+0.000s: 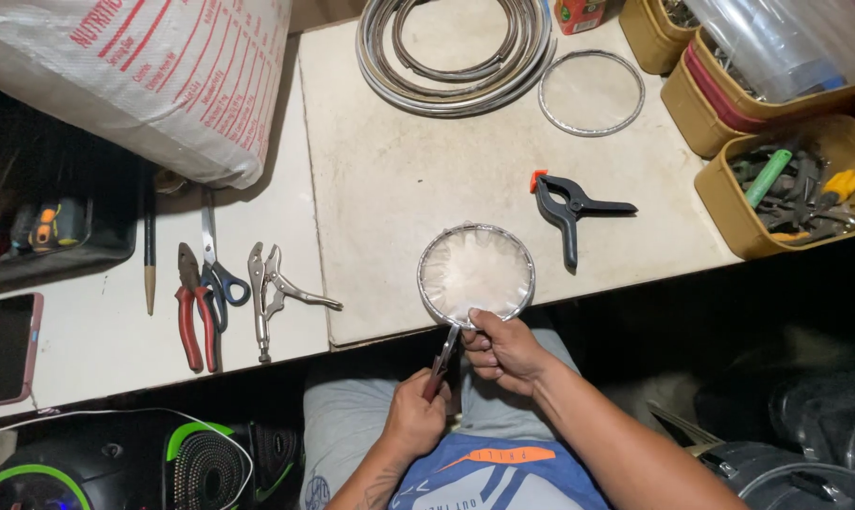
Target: Repairing a circular mesh strainer by crimping its metal rim using pliers.
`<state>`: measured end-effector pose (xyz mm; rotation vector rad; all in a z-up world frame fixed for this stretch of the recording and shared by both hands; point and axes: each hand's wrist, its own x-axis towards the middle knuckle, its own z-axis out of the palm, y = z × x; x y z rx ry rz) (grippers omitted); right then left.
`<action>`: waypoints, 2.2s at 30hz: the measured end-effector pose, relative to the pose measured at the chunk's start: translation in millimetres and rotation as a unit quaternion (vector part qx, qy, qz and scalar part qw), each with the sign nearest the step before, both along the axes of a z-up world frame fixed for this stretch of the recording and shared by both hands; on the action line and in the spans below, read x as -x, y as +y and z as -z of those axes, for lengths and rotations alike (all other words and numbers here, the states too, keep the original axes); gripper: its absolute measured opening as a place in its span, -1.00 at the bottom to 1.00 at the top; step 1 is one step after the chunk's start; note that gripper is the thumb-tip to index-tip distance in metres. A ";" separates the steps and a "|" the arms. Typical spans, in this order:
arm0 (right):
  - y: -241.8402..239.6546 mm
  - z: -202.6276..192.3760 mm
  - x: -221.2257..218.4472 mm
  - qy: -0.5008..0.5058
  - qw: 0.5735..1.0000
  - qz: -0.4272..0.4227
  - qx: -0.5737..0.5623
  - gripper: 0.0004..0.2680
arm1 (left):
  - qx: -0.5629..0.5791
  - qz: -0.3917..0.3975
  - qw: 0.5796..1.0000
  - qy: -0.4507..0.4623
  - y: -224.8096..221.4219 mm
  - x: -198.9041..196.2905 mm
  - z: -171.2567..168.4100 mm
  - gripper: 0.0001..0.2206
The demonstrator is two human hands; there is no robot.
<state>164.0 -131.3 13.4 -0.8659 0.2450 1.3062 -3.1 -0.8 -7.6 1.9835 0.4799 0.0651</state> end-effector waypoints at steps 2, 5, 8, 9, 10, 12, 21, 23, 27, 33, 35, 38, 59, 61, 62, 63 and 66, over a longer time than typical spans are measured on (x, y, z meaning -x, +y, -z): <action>3.1 -3.1 0.6 -0.010 1.000 0.007 0.015 -0.72 | 0.007 0.005 1.000 0.007 3.8 -2.1 -7.8 -0.85; 5.3 -10.0 4.1 -0.022 0.999 0.015 0.037 -0.69 | 0.006 0.014 1.000 0.009 5.7 -1.8 -12.7 -0.75; 7.5 -14.6 4.6 -0.035 0.998 0.017 0.044 -0.67 | 0.007 0.023 1.000 0.000 6.5 -4.2 -17.5 -0.68; 8.0 -15.4 4.6 -0.044 0.998 0.017 0.046 -0.66 | 0.015 0.027 1.000 0.000 6.5 -5.2 -19.4 -0.66; 8.1 -13.4 5.6 -0.044 0.998 0.017 0.046 -0.66 | 0.016 0.027 1.000 0.000 6.7 -4.6 -18.3 -0.66; 8.2 -10.6 5.2 -0.043 0.998 0.012 0.033 -0.64 | -0.002 0.044 0.998 -0.035 7.4 -6.1 -16.8 -0.65; 13.7 -27.7 10.3 -0.092 0.987 0.028 0.127 -0.59 | -0.018 0.040 0.999 0.004 9.8 -5.8 -18.4 -0.68; 13.6 -26.3 12.8 -0.102 0.987 0.027 0.119 -0.59 | -0.016 0.037 0.999 0.018 9.5 -2.3 -11.7 -0.71; 16.8 -18.4 16.2 -0.077 0.994 0.021 0.078 -0.61 | -0.002 0.020 0.998 0.052 8.7 1.4 -14.3 -0.73; 16.7 -12.3 18.4 -0.072 0.996 0.009 0.041 -0.59 | -0.007 0.000 0.997 0.078 2.6 3.6 -18.9 -0.78; 15.5 -9.3 16.6 -0.069 0.997 0.005 0.038 -0.60 | -0.006 -0.004 0.996 0.089 1.1 4.3 -13.7 -0.78; 14.8 -5.0 13.8 -0.065 0.997 0.000 0.034 -0.60 | -0.007 -0.010 0.994 0.113 0.0 3.5 -13.0 -0.79; 6.0 -11.7 9.7 -0.118 0.985 -0.013 0.124 -0.64 | 0.039 0.006 0.973 0.226 -1.4 0.8 -61.9 -0.75; 1.1 -9.9 9.9 -0.110 0.986 -0.007 0.124 -0.67 | 0.064 0.008 0.970 0.233 2.2 5.0 -58.3 -0.69; -1.5 -10.0 10.4 -0.107 0.988 -0.004 0.111 -0.67 | 0.072 0.006 0.971 0.227 4.2 7.6 -55.6 -0.67; -3.4 -10.6 9.5 -0.106 0.990 -0.001 0.097 -0.66 | 0.079 0.003 0.972 0.220 7.1 8.6 -53.4 -0.64; -3.5 -11.7 9.6 -0.110 0.990 0.005 0.090 -0.67 | 0.070 0.006 0.967 0.244 9.8 6.3 -68.9 -0.62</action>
